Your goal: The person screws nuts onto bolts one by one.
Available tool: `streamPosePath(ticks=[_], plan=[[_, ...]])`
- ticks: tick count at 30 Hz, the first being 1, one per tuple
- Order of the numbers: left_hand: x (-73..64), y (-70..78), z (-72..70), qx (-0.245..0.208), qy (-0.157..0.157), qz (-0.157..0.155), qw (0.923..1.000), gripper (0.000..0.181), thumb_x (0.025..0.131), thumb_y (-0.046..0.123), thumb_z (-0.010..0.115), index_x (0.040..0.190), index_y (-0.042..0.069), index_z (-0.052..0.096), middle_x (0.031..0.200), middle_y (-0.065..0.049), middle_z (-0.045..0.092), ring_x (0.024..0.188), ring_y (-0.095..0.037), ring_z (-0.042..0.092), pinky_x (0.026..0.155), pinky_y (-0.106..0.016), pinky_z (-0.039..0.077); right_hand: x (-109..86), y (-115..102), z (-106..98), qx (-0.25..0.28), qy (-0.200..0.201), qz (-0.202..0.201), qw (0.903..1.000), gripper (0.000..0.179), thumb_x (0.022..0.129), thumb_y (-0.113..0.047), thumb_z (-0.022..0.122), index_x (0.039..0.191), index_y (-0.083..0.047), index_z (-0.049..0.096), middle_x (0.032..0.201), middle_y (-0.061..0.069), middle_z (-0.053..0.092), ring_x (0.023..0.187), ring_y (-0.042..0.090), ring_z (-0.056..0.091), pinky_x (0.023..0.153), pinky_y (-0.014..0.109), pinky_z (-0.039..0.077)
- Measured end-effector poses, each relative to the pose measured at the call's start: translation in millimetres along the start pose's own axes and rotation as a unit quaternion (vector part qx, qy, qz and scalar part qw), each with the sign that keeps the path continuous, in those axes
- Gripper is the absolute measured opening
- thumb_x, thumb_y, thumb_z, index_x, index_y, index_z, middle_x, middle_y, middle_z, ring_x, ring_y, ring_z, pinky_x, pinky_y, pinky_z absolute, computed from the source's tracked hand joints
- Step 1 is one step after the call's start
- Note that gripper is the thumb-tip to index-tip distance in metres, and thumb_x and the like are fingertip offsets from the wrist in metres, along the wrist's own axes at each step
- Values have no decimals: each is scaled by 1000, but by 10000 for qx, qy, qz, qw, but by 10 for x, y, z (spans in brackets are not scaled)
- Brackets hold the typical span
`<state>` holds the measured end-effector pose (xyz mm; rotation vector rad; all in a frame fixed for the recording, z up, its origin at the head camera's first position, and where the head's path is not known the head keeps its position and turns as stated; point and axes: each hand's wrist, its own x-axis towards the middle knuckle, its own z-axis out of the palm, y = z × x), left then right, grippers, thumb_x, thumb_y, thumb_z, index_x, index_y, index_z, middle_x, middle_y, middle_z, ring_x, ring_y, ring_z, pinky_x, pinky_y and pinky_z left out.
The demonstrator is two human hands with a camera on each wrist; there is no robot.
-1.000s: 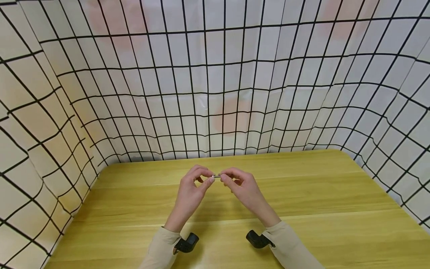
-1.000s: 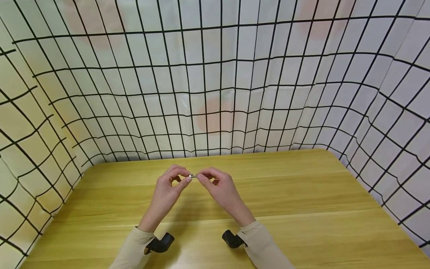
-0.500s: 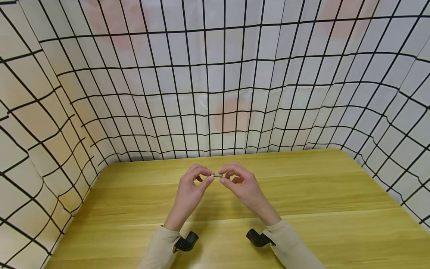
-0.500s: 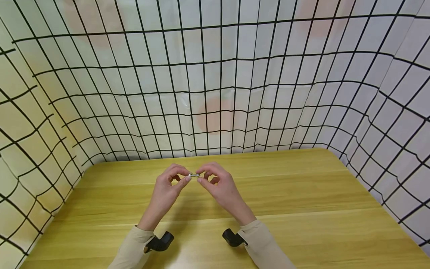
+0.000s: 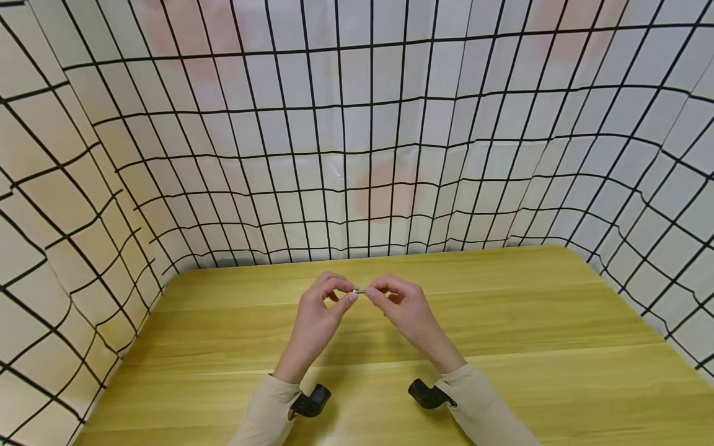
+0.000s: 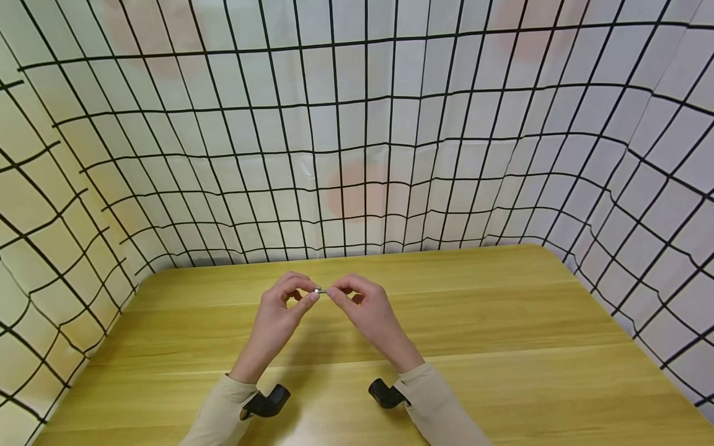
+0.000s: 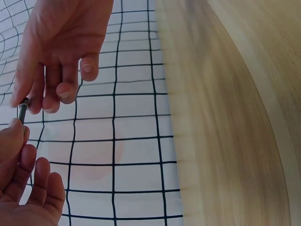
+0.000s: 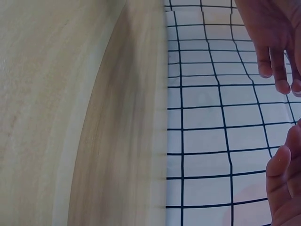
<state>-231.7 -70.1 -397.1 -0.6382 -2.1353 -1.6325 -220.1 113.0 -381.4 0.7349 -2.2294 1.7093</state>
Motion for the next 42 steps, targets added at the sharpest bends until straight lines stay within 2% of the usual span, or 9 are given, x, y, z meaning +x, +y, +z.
streamPosePath(ticks=[3,7,11,15,21,30,33,35,42], plan=[[2,1,0,49,-18,-49,10000,6,87,5,74,91,8,72,97,-1,64,93,-25,58,78,-46,42,2,-6,0,42,-20,70,10000,8,98,-8,60,96,-7,68,89,13,62,77,24,54,62,29,47],[7,11,-11,166,-77,-112,9998,5,89,7,72,90,12,72,95,5,63,93,-24,58,78,-44,43,0,-24,-13,114,-33,141,9998,14,100,-8,58,108,-4,68,99,10,64,80,26,56,59,28,46],[14,10,-23,192,-81,-73,9998,6,90,7,72,90,13,72,95,6,62,92,-30,57,77,-44,43,0,-31,-25,-14,-56,-18,10000,23,95,-5,63,118,-5,66,111,9,64,87,25,58,65,32,48],[11,0,-29,168,-42,-28,9998,5,89,8,72,90,13,72,94,6,63,92,-32,58,77,-45,43,3,-30,-18,-173,-70,-371,9991,25,90,1,68,115,-2,65,110,11,63,86,24,57,67,33,49],[-8,-9,-27,214,-44,-77,9997,5,89,9,73,90,14,72,94,6,63,91,-20,58,77,-47,43,-10,-15,-4,-171,-41,-570,9982,18,90,5,67,107,0,66,107,10,62,85,24,56,64,33,49],[-6,-12,-19,199,-27,-53,9998,5,89,9,73,90,13,72,94,5,63,91,-21,58,77,-48,43,-12,-22,-3,-199,-54,-176,9996,11,95,-4,65,105,-5,69,99,4,66,88,19,57,70,35,48],[-6,15,-10,130,-23,-124,9998,6,88,4,73,91,9,72,95,-1,64,92,-25,58,79,-52,42,-13,-21,-4,-162,-87,-59,9998,8,97,-8,63,101,-9,69,95,2,65,87,18,59,70,35,49],[-10,78,-14,126,-21,-154,9998,6,88,1,72,91,6,72,96,-4,64,93,-27,58,79,-47,43,-14,-20,-5,-156,-100,-2,9998,8,97,-9,63,101,-10,70,95,3,66,87,18,59,69,34,49],[-4,2,-25,204,-60,-165,9996,6,90,7,72,90,13,72,94,6,62,92,-20,57,79,-48,43,-12,-17,-5,-247,-107,107,9996,26,95,-9,67,120,-8,66,109,8,66,92,22,59,72,35,49]])
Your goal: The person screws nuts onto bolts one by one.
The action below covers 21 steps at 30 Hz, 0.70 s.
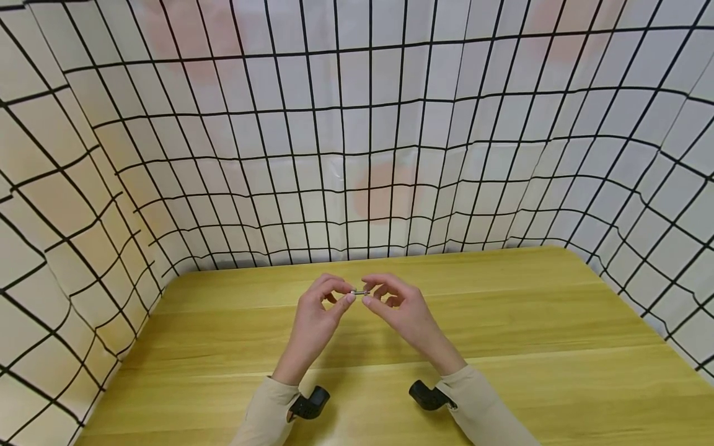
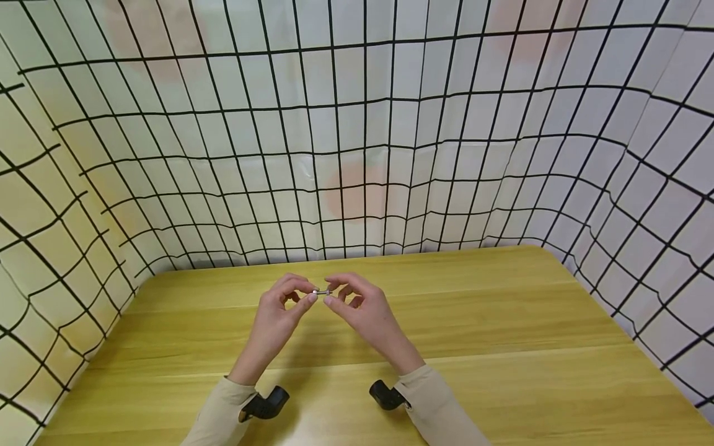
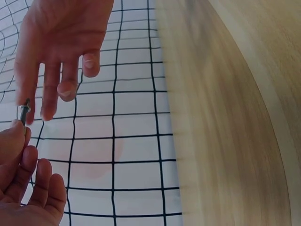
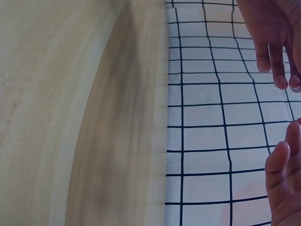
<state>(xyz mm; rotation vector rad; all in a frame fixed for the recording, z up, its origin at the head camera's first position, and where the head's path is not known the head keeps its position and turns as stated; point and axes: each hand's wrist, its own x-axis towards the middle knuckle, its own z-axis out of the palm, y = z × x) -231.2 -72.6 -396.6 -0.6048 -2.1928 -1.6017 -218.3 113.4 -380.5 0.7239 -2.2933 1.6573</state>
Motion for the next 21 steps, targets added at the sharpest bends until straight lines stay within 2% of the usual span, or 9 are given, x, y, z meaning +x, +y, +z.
streamPosePath(ticks=[3,8,11,16,21], plan=[[0,-3,-2,42,4,-19,10000,5,90,7,72,90,12,72,94,7,62,91,-20,57,78,-48,43,3,-2,2,-21,30,-207,9998,28,92,-4,69,120,-9,65,112,11,64,89,24,59,70,33,50],[12,-3,-7,63,24,45,10000,5,89,5,72,90,10,72,94,7,62,92,-27,58,77,-43,43,10,-5,6,-52,133,-464,9988,23,90,1,69,112,-7,67,111,9,63,87,23,57,67,33,50],[15,5,-8,53,23,75,10000,5,89,6,72,90,11,72,94,7,62,92,-24,59,77,-41,43,11,-13,2,-43,172,-545,9984,18,90,3,68,107,-5,68,108,6,64,88,23,56,66,33,50],[14,2,-5,23,20,84,10000,5,90,8,72,90,12,72,94,6,62,91,-16,57,77,-42,43,3,-27,0,-51,176,-420,9989,15,91,1,68,105,-4,69,106,5,65,89,21,56,69,33,48],[12,-5,4,-23,50,30,10000,6,89,6,73,90,12,72,95,4,63,92,-22,58,78,-45,43,3,-19,6,-52,109,-139,9998,11,94,-6,66,105,-6,69,99,3,66,89,19,57,71,37,47]])
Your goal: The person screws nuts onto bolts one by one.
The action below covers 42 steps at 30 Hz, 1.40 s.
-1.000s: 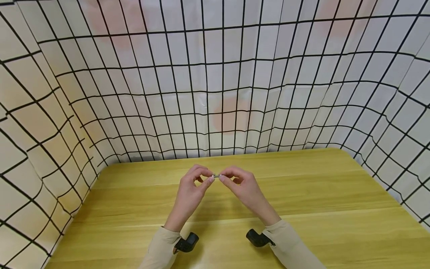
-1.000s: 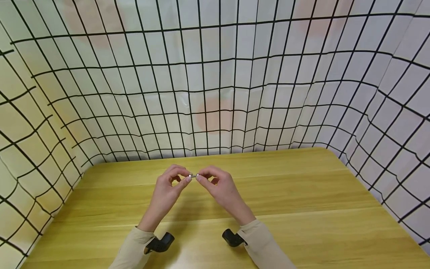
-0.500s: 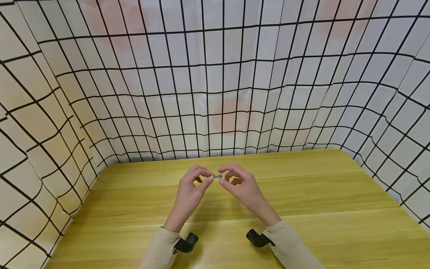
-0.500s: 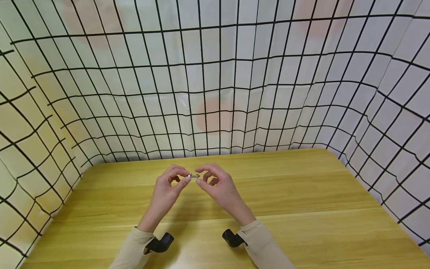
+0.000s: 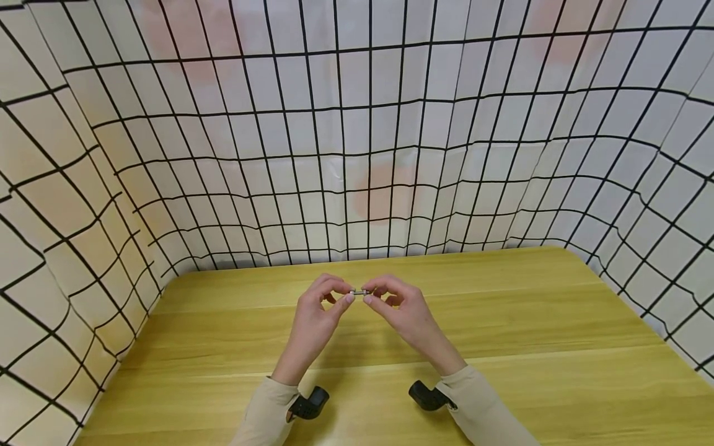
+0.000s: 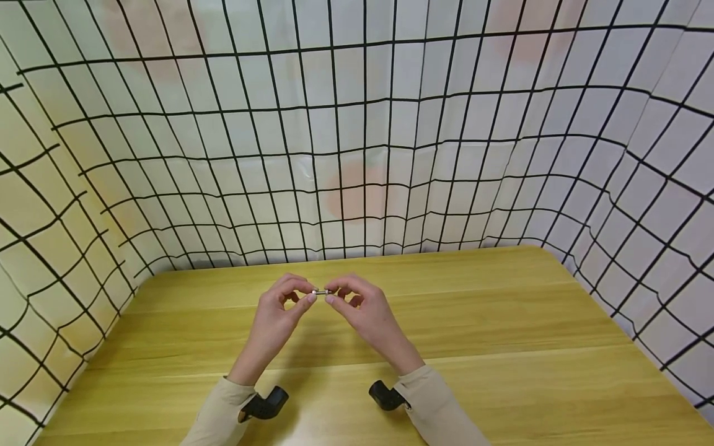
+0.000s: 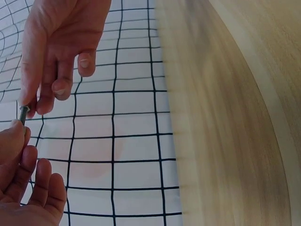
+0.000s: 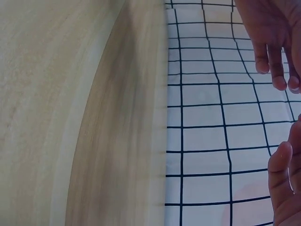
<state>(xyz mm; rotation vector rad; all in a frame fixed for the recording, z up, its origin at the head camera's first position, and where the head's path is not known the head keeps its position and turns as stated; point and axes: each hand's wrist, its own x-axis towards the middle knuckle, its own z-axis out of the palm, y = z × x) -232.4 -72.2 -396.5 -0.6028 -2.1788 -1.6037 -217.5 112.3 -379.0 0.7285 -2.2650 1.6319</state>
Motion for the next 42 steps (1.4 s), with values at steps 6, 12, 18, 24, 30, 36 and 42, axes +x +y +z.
streamPosePath(ticks=[6,12,18,24,30,36,42], plan=[[6,23,30,-39,-20,-88,10000,7,87,-3,71,91,3,71,97,-9,64,94,-32,57,80,-49,42,0,20,-3,115,-46,164,9998,6,98,-10,62,98,-10,69,92,11,65,82,19,57,71,35,47],[2,-12,26,-15,-49,-6,10000,5,89,5,72,91,9,72,96,0,63,93,-22,58,79,-47,43,2,10,-5,143,-88,301,9994,11,98,-12,62,105,-9,70,95,4,66,84,22,58,69,32,48],[-5,-11,9,67,-28,63,10000,6,90,7,72,90,14,72,94,7,62,91,-18,57,78,-48,44,-5,-1,-2,112,-75,-5,9999,27,93,-4,68,119,-7,65,112,10,64,90,24,60,71,36,49],[-2,-17,3,142,-47,117,9998,5,90,7,72,91,12,72,94,8,62,91,-17,57,77,-47,44,3,20,3,86,15,-446,9990,22,90,4,68,111,-3,66,110,9,63,86,25,58,66,34,50],[2,-14,-2,122,-79,104,9998,4,90,7,72,92,10,72,95,7,62,92,-22,58,78,-48,44,5,33,-1,15,61,-470,9989,16,90,3,68,106,-2,68,106,7,64,88,23,56,67,34,49],[-3,-14,2,110,-63,68,9999,7,90,6,72,91,12,72,94,7,62,92,-24,58,78,-48,44,3,12,0,6,29,-116,9999,12,94,-4,67,105,-5,69,100,4,66,88,19,57,70,35,48],[-11,0,17,-2,-30,68,10000,5,89,8,72,91,13,72,95,5,62,92,-23,58,78,-49,43,-4,15,7,48,11,49,10000,7,96,-9,64,101,-6,69,93,4,65,84,17,58,71,36,49]])
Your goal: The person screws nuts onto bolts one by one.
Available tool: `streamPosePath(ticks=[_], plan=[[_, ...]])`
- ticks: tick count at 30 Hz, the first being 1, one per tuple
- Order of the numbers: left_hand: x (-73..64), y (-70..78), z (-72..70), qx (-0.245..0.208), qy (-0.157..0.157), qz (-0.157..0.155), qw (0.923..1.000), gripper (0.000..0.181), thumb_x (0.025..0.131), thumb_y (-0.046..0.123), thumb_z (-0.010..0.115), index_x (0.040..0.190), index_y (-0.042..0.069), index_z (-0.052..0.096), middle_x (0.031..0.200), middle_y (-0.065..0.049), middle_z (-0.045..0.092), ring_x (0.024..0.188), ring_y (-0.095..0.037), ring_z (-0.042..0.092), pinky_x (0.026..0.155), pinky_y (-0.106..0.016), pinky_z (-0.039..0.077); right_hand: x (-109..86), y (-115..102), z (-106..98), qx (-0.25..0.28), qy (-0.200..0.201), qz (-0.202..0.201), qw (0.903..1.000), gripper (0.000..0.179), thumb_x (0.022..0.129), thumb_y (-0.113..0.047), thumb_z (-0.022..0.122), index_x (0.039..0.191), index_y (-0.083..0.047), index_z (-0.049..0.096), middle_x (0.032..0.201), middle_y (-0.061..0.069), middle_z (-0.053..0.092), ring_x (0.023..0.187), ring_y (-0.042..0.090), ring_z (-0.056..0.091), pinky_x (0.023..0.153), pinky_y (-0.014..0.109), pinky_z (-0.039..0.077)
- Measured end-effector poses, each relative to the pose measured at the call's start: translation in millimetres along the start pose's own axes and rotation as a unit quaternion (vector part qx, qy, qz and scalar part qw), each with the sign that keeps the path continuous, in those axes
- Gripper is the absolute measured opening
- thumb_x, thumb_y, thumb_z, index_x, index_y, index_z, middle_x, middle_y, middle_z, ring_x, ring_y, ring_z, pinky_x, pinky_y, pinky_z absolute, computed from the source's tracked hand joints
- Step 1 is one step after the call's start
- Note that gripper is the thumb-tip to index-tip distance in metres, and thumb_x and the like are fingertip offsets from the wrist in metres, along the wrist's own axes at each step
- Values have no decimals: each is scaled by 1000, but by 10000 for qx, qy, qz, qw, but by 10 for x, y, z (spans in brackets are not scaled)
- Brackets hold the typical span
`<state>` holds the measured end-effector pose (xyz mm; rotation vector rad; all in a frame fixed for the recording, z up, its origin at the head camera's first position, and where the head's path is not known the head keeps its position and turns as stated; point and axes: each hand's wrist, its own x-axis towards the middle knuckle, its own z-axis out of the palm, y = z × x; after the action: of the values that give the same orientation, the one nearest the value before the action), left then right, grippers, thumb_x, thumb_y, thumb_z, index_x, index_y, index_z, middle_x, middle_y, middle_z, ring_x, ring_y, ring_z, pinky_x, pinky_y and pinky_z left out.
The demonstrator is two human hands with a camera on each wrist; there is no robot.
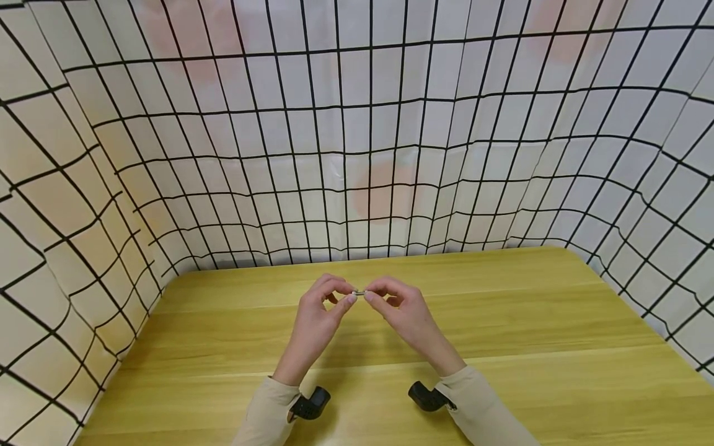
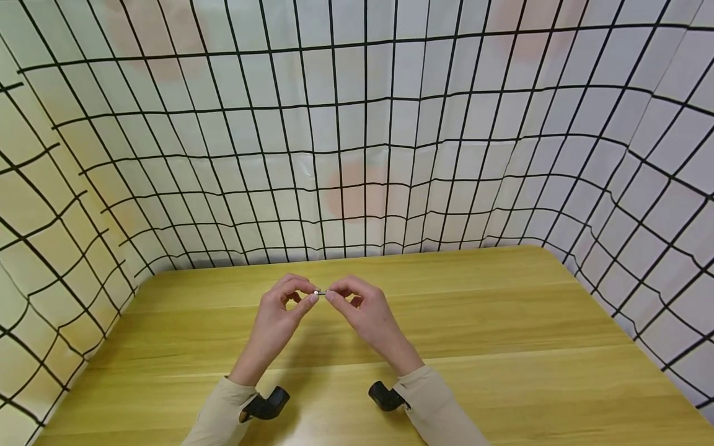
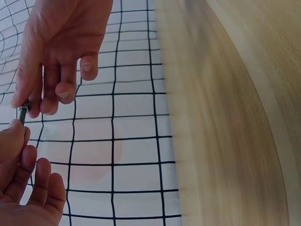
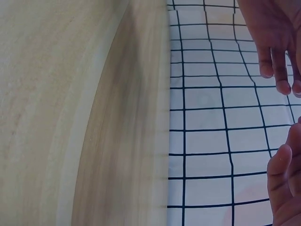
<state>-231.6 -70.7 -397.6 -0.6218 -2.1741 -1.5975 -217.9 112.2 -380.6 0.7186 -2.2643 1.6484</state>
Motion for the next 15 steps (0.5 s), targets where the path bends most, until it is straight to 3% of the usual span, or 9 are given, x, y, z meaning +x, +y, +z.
streamPosePath(ticks=[5,10,15], plan=[[-2,2,9,-123,15,48,9999,5,90,8,71,91,13,73,95,2,63,92,-22,58,78,-52,42,1,8,1,48,-51,19,10000,6,98,-9,62,99,-7,68,91,6,65,80,20,58,67,32,50],[2,-8,6,-38,6,17,10000,6,90,7,72,90,13,72,94,4,62,92,-23,58,78,-50,43,0,-3,-11,34,-85,134,9999,16,97,-10,63,112,-8,68,101,2,66,88,22,59,70,34,49],[5,-5,-10,57,13,-6,10000,6,90,7,72,90,12,72,94,7,62,92,-24,58,77,-48,44,7,-1,-31,-1,-69,-203,9998,27,92,-4,68,119,-6,65,112,6,64,90,26,59,70,36,50]])
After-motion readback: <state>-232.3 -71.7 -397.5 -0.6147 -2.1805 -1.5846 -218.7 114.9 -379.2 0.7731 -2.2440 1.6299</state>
